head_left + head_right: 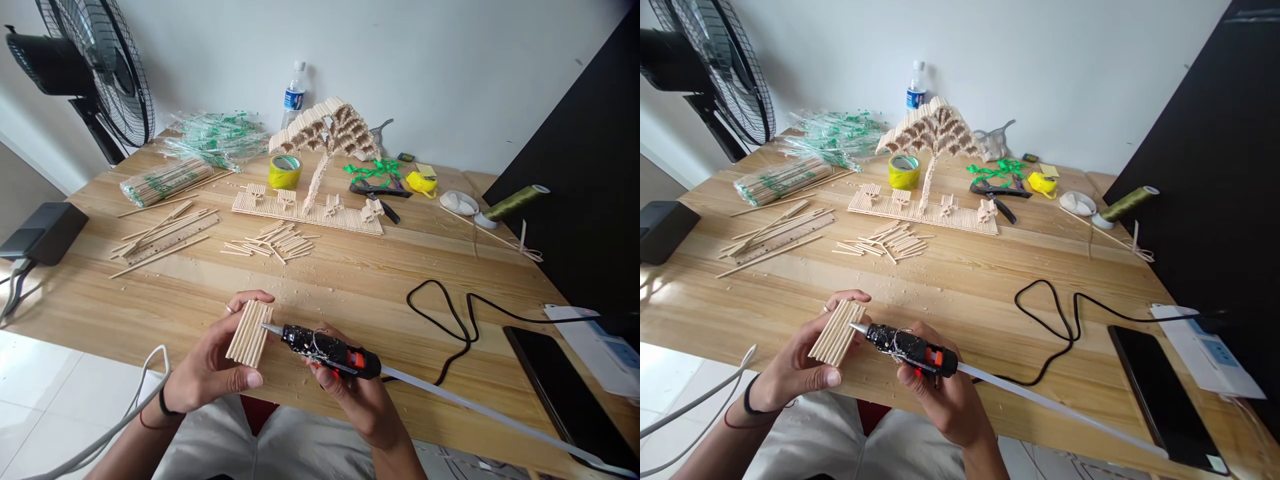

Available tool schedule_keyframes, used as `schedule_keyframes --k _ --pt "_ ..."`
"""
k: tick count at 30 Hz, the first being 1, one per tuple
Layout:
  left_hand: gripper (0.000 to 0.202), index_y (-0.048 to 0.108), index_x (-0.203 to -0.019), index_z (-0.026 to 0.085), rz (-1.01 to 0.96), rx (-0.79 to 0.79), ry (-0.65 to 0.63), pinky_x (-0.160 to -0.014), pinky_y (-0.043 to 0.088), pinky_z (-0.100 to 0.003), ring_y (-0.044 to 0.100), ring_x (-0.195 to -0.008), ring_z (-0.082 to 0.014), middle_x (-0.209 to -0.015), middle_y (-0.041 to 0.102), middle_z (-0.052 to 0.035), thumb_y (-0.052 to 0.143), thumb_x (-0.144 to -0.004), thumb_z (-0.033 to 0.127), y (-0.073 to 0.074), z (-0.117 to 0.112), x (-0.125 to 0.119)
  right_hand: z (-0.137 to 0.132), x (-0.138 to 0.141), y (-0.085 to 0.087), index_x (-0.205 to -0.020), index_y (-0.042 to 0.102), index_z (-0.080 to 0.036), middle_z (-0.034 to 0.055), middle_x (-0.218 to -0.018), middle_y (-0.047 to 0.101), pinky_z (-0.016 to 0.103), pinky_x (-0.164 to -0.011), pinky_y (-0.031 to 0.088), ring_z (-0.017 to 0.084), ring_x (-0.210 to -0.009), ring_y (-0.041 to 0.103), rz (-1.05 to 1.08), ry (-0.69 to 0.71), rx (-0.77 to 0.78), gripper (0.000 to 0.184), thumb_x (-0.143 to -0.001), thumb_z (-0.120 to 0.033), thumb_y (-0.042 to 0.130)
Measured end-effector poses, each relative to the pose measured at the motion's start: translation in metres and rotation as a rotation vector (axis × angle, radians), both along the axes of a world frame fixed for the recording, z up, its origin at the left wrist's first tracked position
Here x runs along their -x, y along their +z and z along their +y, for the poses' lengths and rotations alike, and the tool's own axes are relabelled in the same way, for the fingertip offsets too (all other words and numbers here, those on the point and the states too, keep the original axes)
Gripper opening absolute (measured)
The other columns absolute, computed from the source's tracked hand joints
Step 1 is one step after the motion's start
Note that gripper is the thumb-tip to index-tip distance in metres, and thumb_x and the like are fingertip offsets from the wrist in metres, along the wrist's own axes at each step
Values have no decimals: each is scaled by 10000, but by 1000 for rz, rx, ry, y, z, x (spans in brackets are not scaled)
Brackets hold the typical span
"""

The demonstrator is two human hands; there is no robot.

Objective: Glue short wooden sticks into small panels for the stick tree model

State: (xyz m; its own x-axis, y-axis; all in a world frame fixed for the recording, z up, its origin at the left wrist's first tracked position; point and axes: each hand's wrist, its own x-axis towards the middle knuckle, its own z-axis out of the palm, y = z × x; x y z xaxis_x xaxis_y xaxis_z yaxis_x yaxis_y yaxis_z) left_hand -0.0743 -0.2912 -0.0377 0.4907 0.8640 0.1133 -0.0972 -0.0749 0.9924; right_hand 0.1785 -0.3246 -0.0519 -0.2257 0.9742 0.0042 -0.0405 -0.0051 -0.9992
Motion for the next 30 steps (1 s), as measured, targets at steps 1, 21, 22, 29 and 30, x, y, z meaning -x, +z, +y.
schedule_keyframes --k 1,21,22,29,30 --pt "477 758 -1251 245 -2 -6 -5 -1175 351 -486 238 -1513 -427 -1535 473 -152 827 -851 495 0 1 0 0 0 -1 -979 701 -225 68 -922 643 353 -780 551 233 -839 619 -3 -7 3 347 -970 -572 700" --pt "343 786 -1072 240 -185 158 70 -1092 441 -423 579 -1346 -357 -1304 717 -127 925 -771 325 -2 0 -3 7 3 8 -905 638 -232 56 -873 594 320 -633 474 196 -719 514 -56 -24 -21 408 -982 -633 649" --pt "343 766 -1056 246 -222 177 71 -1072 447 -409 601 -1322 -345 -1285 730 -113 932 -762 305 -4 0 -3 6 4 9 -895 633 -232 54 -864 590 320 -624 465 197 -716 508 -55 -23 -10 422 -974 -647 651" --pt "500 592 -977 246 -333 256 102 -913 459 -319 689 -1172 -276 -1278 760 -73 988 -673 222 -8 3 -4 5 5 9 -891 656 -219 45 -858 590 321 -657 445 199 -736 522 -54 -34 -33 373 -990 -579 660" --pt "519 580 -982 244 -335 255 108 -907 459 -317 695 -1161 -274 -1279 760 -78 992 -669 219 -8 3 -4 5 5 9 -884 656 -218 48 -859 598 321 -661 451 204 -746 534 -59 -36 -33 386 -986 -591 661"
